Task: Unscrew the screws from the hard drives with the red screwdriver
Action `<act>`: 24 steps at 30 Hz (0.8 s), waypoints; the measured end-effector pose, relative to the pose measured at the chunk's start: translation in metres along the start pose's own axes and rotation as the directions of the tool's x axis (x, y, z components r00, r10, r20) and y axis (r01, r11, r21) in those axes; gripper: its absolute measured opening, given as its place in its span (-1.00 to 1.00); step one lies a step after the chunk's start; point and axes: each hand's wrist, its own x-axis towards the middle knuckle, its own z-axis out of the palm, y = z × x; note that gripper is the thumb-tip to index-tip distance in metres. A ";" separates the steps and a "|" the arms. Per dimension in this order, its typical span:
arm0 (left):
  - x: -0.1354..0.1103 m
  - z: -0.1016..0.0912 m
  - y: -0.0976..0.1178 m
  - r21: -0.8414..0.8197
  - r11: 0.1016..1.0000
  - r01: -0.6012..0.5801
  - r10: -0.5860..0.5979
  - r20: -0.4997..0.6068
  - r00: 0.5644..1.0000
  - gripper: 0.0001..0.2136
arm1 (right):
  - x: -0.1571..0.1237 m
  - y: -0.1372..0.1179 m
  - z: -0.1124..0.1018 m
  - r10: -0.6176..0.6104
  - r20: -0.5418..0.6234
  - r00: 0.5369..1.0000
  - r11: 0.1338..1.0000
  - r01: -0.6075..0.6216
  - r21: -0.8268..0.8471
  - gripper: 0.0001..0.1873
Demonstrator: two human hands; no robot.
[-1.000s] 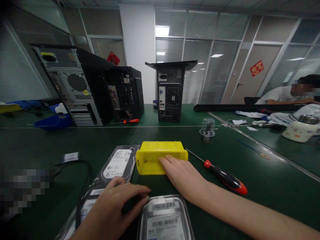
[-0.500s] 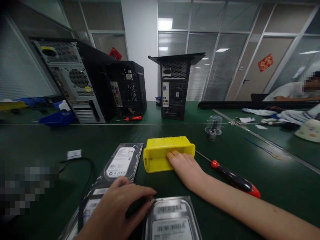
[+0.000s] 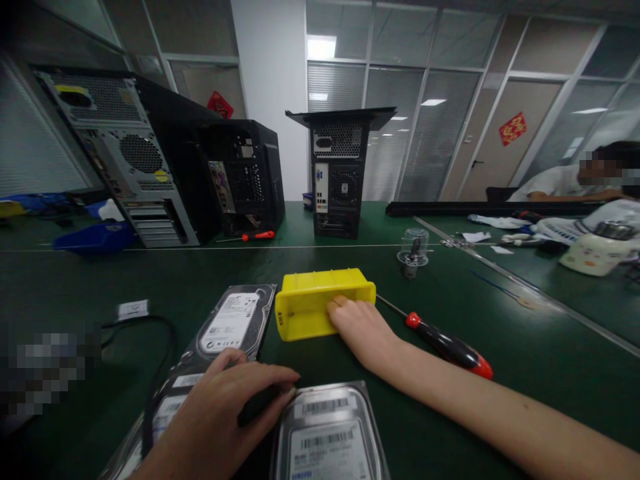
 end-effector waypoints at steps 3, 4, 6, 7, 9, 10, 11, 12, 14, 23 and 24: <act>0.000 0.001 0.000 -0.004 1.000 -0.007 0.007 -0.006 1.000 -0.82 | -0.002 0.002 -0.001 -0.011 -0.007 1.000 1.000 0.011 0.001 -0.66; -0.001 0.001 -0.001 0.001 1.000 -0.006 0.006 -0.008 1.000 -0.82 | -0.003 0.003 -0.001 -0.013 -0.009 1.000 1.000 0.013 0.004 -0.66; -0.001 0.000 -0.001 0.014 1.000 -0.005 0.005 -0.009 1.000 -0.82 | -0.004 0.004 -0.001 -0.018 -0.010 1.000 1.000 0.018 0.011 -0.66; 0.000 0.000 -0.001 0.019 1.000 -0.005 0.005 -0.009 1.000 -0.82 | -0.004 0.005 -0.001 -0.019 -0.008 1.000 1.000 0.019 0.014 -0.66; 0.000 0.000 -0.001 0.022 1.000 -0.005 0.005 -0.007 1.000 -0.82 | -0.004 0.005 0.000 -0.020 -0.004 1.000 1.000 0.020 0.020 -0.65; 0.000 0.000 -0.001 0.022 1.000 -0.009 0.009 -0.006 1.000 -0.82 | -0.003 0.006 0.000 -0.018 0.000 1.000 1.000 0.018 0.022 -0.65; 0.000 0.000 -0.001 0.022 1.000 -0.013 0.013 -0.005 1.000 -0.81 | -0.003 0.006 0.000 -0.016 0.004 1.000 1.000 0.015 0.023 -0.65; 0.000 0.001 -0.001 0.023 1.000 -0.018 0.018 -0.006 1.000 -0.81 | -0.003 0.006 0.000 -0.012 0.011 1.000 1.000 0.012 0.024 -0.65; 0.000 0.001 -0.001 0.030 0.999 -0.026 0.027 -0.012 1.000 -0.80 | -0.003 0.005 -0.001 -0.003 0.032 0.999 1.000 0.002 0.022 -0.65; -0.001 0.001 0.000 0.012 1.000 -0.025 0.026 -0.028 0.999 -0.81 | -0.003 -0.003 -0.014 0.024 0.093 0.995 1.000 -0.026 0.014 -0.66; -0.001 0.001 0.000 0.011 1.000 -0.023 0.023 -0.027 0.999 -0.81 | -0.003 -0.003 -0.017 0.020 0.096 0.995 1.000 -0.022 0.016 -0.67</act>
